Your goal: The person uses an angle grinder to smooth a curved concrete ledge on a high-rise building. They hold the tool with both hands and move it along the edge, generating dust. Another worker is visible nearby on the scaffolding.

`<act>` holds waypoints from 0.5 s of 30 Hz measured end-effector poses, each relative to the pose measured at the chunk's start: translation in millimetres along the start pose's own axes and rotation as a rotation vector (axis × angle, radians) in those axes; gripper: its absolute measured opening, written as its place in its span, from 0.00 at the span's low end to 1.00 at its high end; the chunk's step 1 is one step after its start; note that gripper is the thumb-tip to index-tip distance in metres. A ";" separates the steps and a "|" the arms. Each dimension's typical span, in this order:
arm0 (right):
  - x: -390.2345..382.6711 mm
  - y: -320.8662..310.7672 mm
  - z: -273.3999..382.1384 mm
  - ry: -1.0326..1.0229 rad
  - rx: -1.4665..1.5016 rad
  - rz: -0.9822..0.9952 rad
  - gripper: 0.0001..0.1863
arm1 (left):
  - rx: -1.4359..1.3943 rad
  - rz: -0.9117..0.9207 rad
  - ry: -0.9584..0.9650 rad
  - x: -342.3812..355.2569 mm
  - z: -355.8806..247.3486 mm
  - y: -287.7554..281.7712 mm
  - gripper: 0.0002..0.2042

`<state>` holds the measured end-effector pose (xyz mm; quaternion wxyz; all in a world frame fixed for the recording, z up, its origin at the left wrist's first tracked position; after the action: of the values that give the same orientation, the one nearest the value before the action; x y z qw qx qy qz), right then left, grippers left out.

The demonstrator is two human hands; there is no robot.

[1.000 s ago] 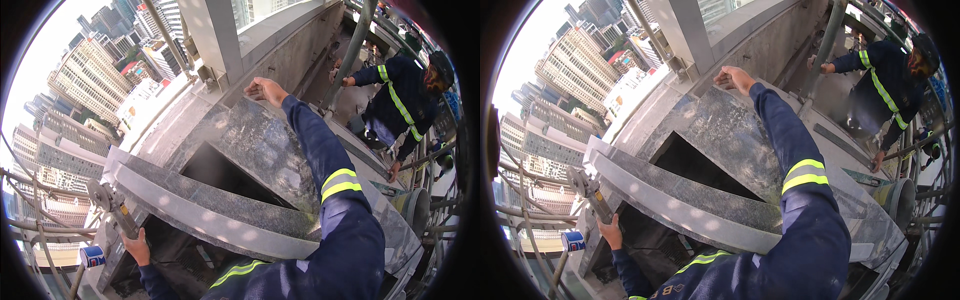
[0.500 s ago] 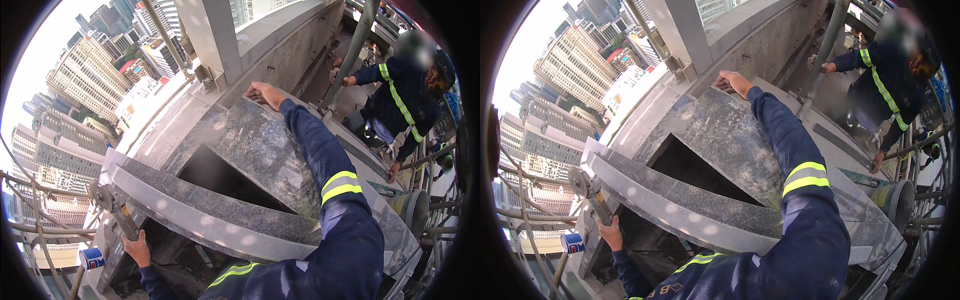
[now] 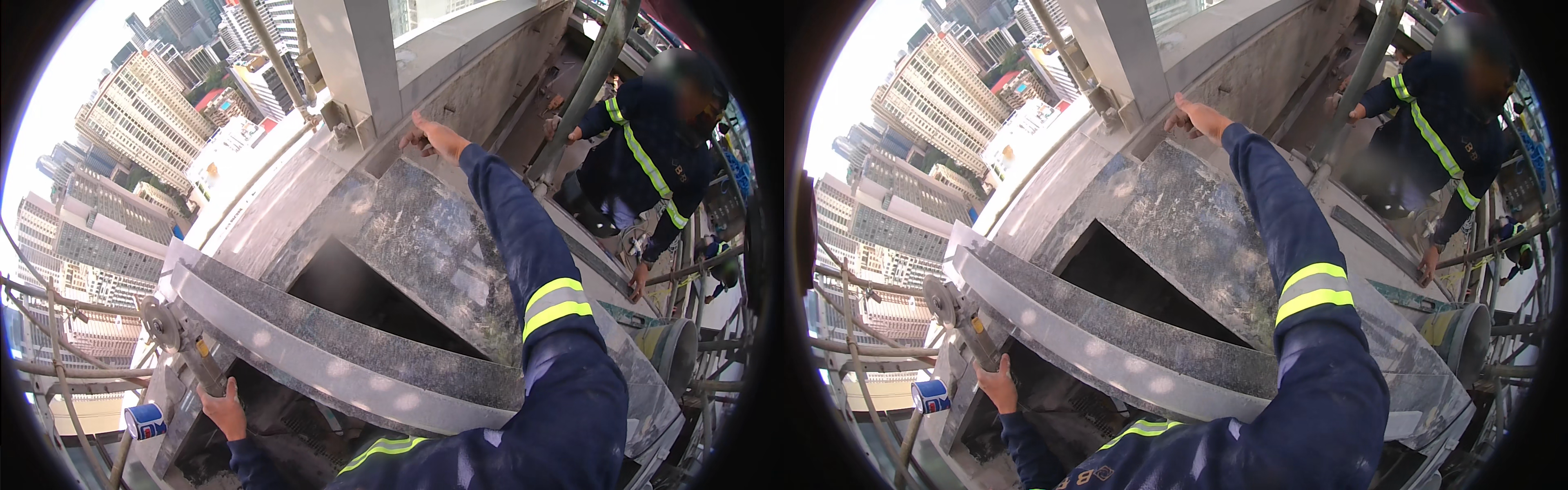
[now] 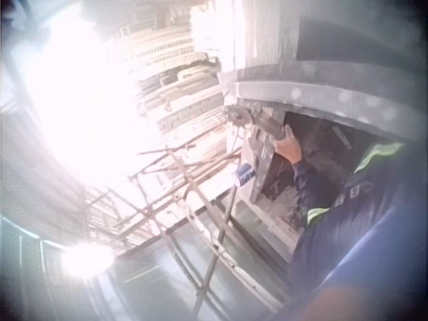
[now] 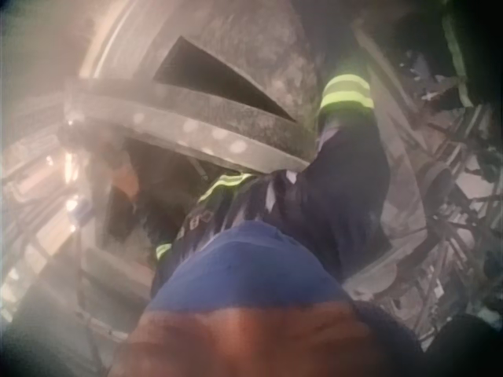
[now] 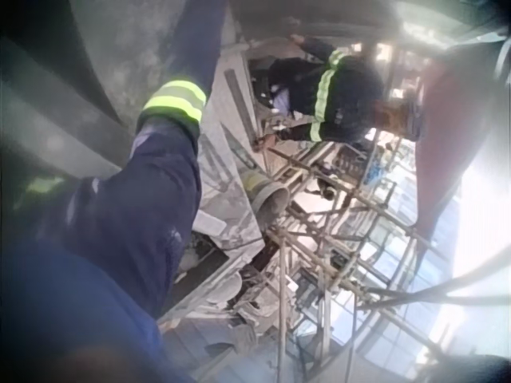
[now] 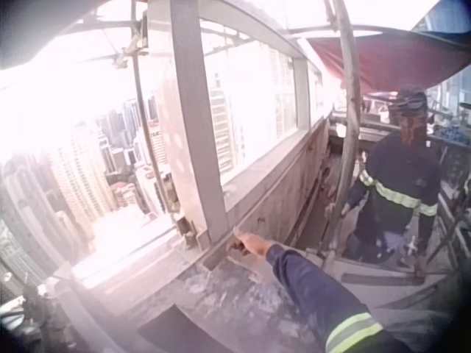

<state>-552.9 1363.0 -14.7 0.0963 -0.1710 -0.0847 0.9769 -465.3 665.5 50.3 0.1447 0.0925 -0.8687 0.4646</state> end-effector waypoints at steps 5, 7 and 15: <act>8.5 3.9 -9.8 0.054 0.028 0.034 0.44 | -0.022 0.016 -0.004 -1.7 -2.5 0.5 0.22; 8.8 3.5 -10.1 0.054 0.047 0.038 0.44 | -0.009 0.011 0.001 -1.4 -7.0 2.1 0.21; 5.7 22.1 -13.4 0.133 0.122 0.176 0.48 | 0.003 0.023 -0.011 -1.5 -0.4 1.9 0.23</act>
<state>-556.9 1344.6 -33.3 0.0259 -0.2360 -0.0030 0.9714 -464.4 667.0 48.5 0.1347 0.0854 -0.8698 0.4668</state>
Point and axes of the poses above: each hand's wrist, its own x-axis towards the middle knuckle, its own y-axis out of the palm, z = x × y, the point moved 10 cm from there along x, towards the middle knuckle, and after that the axes turned 7 degrees about y, right-handed, at the moved point
